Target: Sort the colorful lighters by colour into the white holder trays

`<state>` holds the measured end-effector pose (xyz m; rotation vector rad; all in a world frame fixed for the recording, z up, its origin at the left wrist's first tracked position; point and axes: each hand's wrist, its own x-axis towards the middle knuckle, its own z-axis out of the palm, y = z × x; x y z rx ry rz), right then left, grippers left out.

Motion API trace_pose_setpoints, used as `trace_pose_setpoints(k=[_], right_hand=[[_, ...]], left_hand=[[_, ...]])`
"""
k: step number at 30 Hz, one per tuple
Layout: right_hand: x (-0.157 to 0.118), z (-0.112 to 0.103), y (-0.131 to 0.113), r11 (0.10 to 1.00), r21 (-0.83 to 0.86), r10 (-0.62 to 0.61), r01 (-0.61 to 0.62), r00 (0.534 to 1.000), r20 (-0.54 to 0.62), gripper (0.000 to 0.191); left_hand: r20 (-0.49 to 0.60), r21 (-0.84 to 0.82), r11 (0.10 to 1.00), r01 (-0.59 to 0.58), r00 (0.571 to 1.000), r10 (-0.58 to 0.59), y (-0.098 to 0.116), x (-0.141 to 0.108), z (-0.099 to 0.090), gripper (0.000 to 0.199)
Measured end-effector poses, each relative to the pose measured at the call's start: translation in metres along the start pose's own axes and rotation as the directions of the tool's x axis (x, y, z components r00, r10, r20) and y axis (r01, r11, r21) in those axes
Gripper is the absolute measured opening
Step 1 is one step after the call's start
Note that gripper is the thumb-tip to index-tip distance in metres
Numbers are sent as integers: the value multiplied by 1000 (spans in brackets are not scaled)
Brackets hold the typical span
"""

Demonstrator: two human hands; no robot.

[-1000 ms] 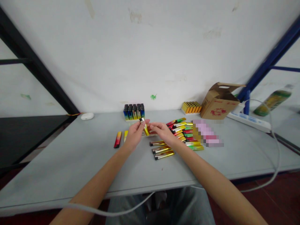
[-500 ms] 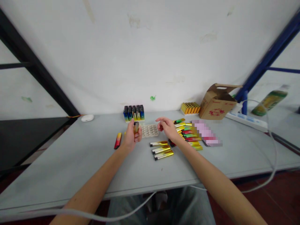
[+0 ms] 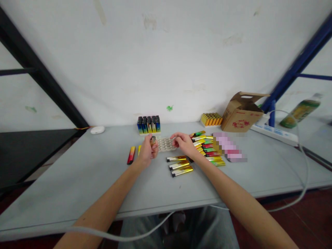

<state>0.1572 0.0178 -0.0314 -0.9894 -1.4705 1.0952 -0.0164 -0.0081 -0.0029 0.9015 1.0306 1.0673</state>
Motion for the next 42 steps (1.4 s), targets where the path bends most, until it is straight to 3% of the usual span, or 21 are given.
trace_pose_setpoints(k=[16,31,42], right_hand=[[-1,1,-5,1000,0,18,-18,1000,13,21],[-1,0,-1,1000,-9,4,-4,1000,20,21],[-2,1,1,1000,-26,-13,14,999,49,20]], left_hand=[[-49,61,996,-61,997,64,-7,2,4,52],[68,-60,998,14,998,-10,-6,0,0,54],[41,-45,999,-12,999,14,-4,0,2,49]])
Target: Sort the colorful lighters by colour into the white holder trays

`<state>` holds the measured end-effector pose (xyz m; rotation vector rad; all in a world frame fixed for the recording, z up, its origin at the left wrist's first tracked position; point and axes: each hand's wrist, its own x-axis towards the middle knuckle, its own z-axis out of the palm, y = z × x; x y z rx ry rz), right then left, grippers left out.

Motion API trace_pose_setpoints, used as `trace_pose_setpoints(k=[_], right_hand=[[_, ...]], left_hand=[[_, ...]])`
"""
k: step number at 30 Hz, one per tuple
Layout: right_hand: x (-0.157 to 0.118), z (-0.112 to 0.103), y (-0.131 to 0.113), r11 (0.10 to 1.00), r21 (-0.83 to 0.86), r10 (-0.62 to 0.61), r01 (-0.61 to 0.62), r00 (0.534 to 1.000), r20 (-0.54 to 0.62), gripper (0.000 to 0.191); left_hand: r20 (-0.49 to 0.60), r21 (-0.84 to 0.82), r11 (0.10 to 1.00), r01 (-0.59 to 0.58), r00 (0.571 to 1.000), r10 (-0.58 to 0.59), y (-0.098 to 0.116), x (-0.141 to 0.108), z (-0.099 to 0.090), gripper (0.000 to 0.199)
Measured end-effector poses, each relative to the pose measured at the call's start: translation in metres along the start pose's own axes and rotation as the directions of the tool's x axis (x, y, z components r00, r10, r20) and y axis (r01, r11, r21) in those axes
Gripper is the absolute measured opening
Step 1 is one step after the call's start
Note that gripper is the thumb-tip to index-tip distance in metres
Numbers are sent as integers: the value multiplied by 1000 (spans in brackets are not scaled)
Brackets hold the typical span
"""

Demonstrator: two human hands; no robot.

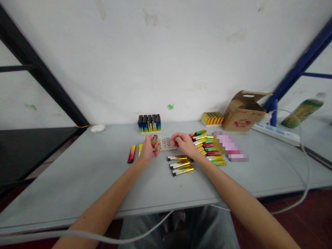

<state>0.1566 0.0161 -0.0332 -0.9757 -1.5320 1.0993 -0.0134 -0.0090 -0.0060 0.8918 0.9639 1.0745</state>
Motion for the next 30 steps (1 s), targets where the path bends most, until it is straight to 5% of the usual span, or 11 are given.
trace_pose_setpoints(k=[23,30], right_hand=[[0,-1,2,1000,-18,-15,15,1000,17,20],[0,-3,0,997,-63,-39,38,999,-5,20]], left_hand=[[64,37,999,-35,997,33,-6,0,-1,49],[129,-104,992,-73,988,87,-6,1,-2,25]])
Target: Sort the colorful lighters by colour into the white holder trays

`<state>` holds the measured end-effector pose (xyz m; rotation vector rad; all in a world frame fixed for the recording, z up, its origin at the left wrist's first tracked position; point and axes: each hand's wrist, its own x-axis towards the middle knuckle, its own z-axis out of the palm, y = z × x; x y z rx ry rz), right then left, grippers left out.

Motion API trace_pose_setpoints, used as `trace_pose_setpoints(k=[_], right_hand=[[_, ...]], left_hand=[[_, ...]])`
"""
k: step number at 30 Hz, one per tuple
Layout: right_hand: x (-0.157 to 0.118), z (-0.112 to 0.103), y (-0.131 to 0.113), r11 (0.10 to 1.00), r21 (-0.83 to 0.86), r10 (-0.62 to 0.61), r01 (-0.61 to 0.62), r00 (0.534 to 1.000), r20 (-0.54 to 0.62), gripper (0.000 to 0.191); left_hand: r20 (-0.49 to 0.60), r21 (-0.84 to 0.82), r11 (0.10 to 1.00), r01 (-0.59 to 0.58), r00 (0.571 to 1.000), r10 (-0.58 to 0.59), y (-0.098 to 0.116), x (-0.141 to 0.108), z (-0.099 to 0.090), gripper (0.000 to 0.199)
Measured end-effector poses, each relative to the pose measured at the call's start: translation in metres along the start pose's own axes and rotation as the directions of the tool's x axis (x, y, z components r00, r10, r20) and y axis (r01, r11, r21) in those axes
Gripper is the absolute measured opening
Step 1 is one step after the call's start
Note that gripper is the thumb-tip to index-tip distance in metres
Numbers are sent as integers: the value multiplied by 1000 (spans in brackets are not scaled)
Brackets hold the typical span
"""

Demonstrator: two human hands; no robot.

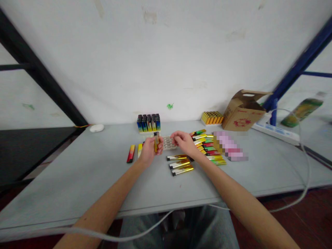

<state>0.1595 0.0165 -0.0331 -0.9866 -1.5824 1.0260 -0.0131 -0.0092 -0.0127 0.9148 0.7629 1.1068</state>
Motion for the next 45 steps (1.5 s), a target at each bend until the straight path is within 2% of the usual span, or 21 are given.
trace_pose_setpoints(k=[4,7,10,14,17,19,21,23,25,26,29,34,37,41,45], right_hand=[[-1,0,-4,999,-30,-27,26,999,-31,20],[-2,1,-10,999,12,-30,30,999,-14,23],[-4,1,-17,993,120,-16,7,997,76,25],[-8,1,-22,969,245,-24,-36,971,236,25],[-8,1,-23,960,279,-43,-27,969,245,27],[-5,-1,-21,964,266,-45,1,986,158,28],[-1,-4,-18,973,228,-32,27,999,18,30],[5,-9,-12,986,163,-29,44,995,-96,32],[10,-14,-4,995,60,-67,78,982,-174,32],[12,-16,1,996,8,-87,90,977,-194,32],[16,-17,13,985,-127,-140,114,965,-220,30],[19,-17,25,949,-285,-208,134,947,-247,30],[22,-18,28,939,-319,-210,128,948,-240,28],[26,-20,30,932,-333,-217,144,956,-195,25],[26,-20,29,919,-355,-228,170,965,-128,23]], left_hand=[[22,-20,998,-57,998,57,-4,1,2,19],[53,33,994,-108,993,107,-9,1,3,27],[131,153,979,-134,985,115,-15,1,1,41],[230,312,937,-159,969,88,-20,3,-2,56],[223,443,867,-227,965,139,-19,4,-3,60],[180,608,734,-301,954,242,-15,4,-5,57],[168,794,499,-346,915,366,-12,4,-9,49],[209,903,253,-348,869,448,-11,4,-16,38],[230,954,63,-292,852,470,-13,6,-23,33],[230,968,-13,-252,859,457,-14,6,-26,34],[228,972,-143,-184,883,411,-19,8,-32,41],[296,955,-130,-267,878,376,-24,10,-33,45],[327,944,-159,-288,879,347,-26,11,-35,43],[304,950,-181,-256,892,334,-29,12,-39,41],[331,942,-169,-290,883,331,-29,13,-41,37]])
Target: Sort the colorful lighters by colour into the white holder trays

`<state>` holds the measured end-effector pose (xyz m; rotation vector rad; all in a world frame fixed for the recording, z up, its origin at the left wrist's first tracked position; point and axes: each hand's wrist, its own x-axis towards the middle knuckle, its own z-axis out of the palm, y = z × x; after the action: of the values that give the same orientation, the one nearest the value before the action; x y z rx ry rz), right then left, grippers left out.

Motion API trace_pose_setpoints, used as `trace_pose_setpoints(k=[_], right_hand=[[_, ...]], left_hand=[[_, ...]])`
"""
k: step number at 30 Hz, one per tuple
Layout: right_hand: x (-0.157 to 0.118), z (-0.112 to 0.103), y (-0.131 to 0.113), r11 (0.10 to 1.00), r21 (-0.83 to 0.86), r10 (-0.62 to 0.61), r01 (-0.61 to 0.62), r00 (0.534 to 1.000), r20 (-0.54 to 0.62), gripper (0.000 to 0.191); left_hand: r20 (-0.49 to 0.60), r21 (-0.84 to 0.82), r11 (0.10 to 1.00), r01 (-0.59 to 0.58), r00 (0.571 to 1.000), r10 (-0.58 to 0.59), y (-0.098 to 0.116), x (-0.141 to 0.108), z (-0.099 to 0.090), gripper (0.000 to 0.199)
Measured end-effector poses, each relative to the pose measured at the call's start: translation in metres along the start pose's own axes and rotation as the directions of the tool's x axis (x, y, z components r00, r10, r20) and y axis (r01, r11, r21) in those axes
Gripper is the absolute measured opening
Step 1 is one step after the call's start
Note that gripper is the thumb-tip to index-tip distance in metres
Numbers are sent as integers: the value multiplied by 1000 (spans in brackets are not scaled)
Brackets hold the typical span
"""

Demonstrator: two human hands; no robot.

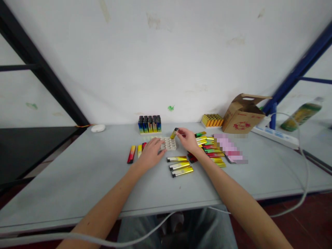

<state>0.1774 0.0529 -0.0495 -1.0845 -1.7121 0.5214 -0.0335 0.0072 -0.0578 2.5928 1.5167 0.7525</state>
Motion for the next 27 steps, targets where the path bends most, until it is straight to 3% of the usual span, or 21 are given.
trace_pose_setpoints(k=[7,17,20,23,25,27], right_hand=[[-1,-4,-8,977,-172,-118,125,992,52,20],[2,5,-9,948,-300,-82,106,993,90,16],[-1,4,-10,942,-323,-73,88,996,58,19],[-6,-4,-19,932,-348,-121,95,991,-53,32],[-10,-12,-30,925,-351,-191,147,977,-92,27],[-14,-20,-42,933,-303,-217,194,975,-45,19]], left_hand=[[-18,-76,997,-28,999,26,4,1,-5,41],[50,-62,998,-7,999,11,6,2,-9,44],[46,-38,999,10,999,-8,7,2,-9,44],[23,-32,999,14,1000,-13,8,3,-8,42],[13,-16,1000,-2,1000,2,8,3,-7,42],[22,25,1000,-16,1000,15,9,4,-6,42]])
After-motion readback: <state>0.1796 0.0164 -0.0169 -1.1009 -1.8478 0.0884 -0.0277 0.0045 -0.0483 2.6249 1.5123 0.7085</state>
